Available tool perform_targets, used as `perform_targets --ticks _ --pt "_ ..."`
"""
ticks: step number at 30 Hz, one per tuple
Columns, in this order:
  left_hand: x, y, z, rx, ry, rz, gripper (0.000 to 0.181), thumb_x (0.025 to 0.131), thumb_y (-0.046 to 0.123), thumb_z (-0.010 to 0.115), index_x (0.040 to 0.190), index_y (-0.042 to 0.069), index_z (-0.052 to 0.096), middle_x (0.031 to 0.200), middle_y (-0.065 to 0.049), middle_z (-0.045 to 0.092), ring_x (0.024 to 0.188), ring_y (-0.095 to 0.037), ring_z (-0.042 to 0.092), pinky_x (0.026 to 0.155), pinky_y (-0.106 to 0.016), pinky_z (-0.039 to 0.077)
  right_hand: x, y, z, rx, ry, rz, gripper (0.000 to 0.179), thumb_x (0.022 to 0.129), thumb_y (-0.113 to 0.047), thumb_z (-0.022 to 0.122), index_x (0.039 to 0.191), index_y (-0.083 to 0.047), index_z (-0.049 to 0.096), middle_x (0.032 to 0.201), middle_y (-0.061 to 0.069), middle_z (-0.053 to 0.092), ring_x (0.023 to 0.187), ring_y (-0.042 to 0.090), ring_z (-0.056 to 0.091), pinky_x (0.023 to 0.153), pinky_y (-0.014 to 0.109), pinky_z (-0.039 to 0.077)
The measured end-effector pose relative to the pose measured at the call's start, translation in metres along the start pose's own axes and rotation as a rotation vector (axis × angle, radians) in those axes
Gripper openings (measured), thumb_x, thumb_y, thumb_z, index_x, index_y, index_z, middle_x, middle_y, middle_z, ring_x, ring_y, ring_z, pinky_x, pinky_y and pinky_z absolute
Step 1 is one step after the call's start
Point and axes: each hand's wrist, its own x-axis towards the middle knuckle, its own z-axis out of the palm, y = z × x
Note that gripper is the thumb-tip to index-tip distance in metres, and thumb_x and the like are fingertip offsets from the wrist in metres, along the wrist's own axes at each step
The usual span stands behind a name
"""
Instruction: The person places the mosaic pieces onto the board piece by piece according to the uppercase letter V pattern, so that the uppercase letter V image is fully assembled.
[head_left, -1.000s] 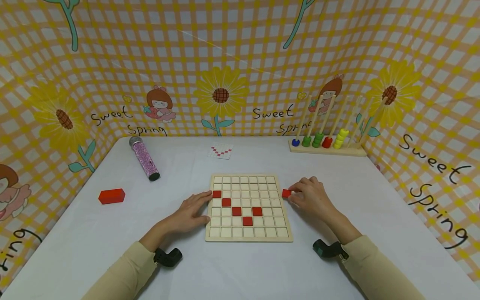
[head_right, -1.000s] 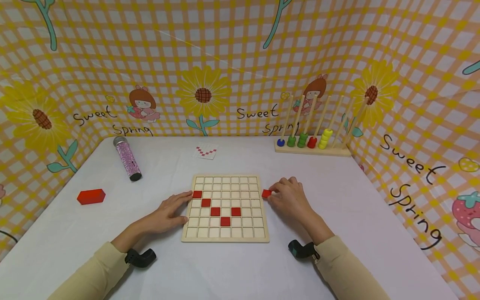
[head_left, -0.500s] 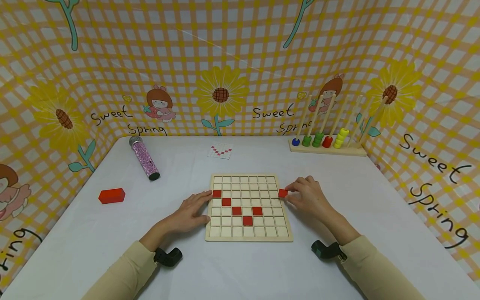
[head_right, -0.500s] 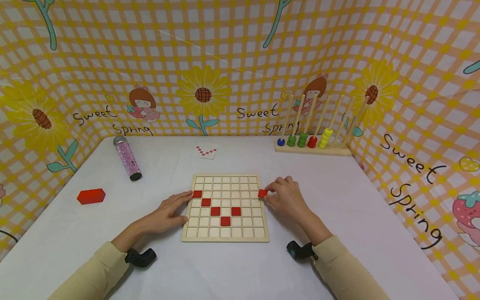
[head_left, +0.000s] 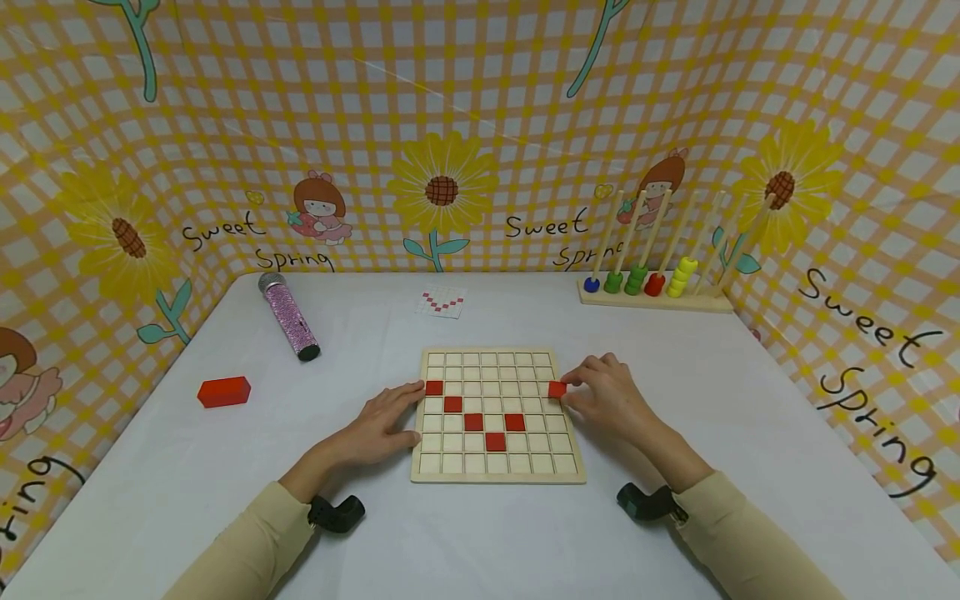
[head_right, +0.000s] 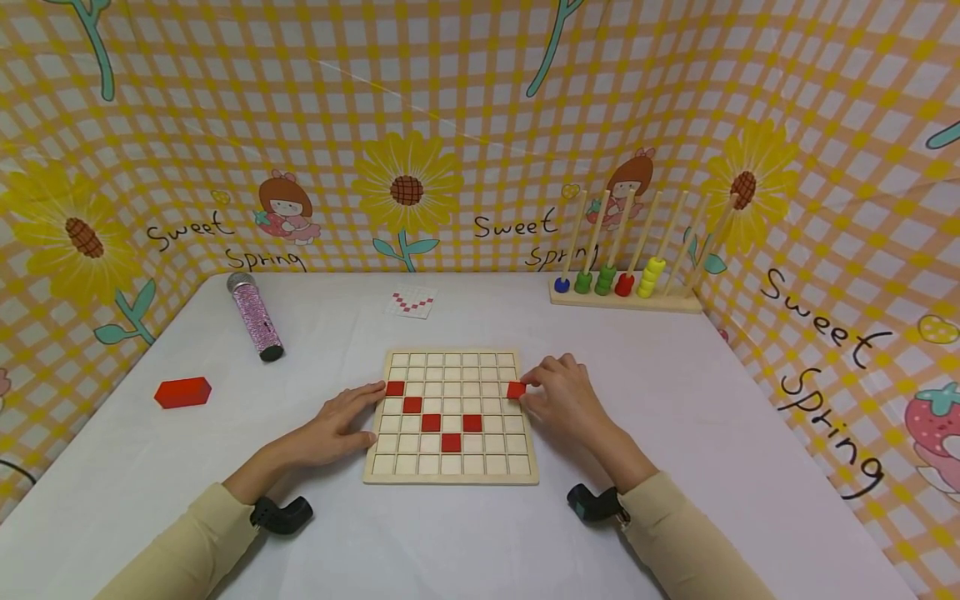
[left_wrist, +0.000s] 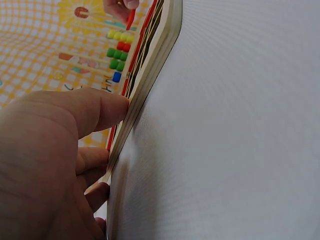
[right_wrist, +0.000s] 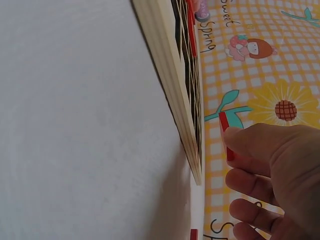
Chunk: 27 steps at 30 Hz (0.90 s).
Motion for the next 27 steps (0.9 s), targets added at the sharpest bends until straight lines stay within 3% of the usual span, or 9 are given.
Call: perform_targets --ticks 21,27 --pt "0.0 -0.001 0.002 0.005 0.026 0.03 0.067 0.088 0.022 0.058 0.145 0.001 0.031 0.156 -0.013 0.024 0.145 -0.034 0.019 0.115 -0.059 0.011 0.004 -0.012 0.01 -0.02 -0.025 -0.05 0.023 0.075 -0.021 0.077 0.095 -0.009 0.073 0.089 0.004 0.065 0.085 0.02 0.046 0.07 0.032 0.033" --pt "0.001 -0.002 0.001 0.008 0.007 0.022 0.067 0.09 0.023 0.057 0.147 0.002 0.029 0.157 -0.012 0.022 0.146 -0.034 0.016 0.116 -0.06 0.009 0.005 -0.016 0.011 -0.032 -0.046 -0.037 0.024 0.077 -0.023 0.076 0.097 -0.01 0.073 0.09 0.003 0.065 0.086 0.02 0.045 0.072 0.031 0.033"
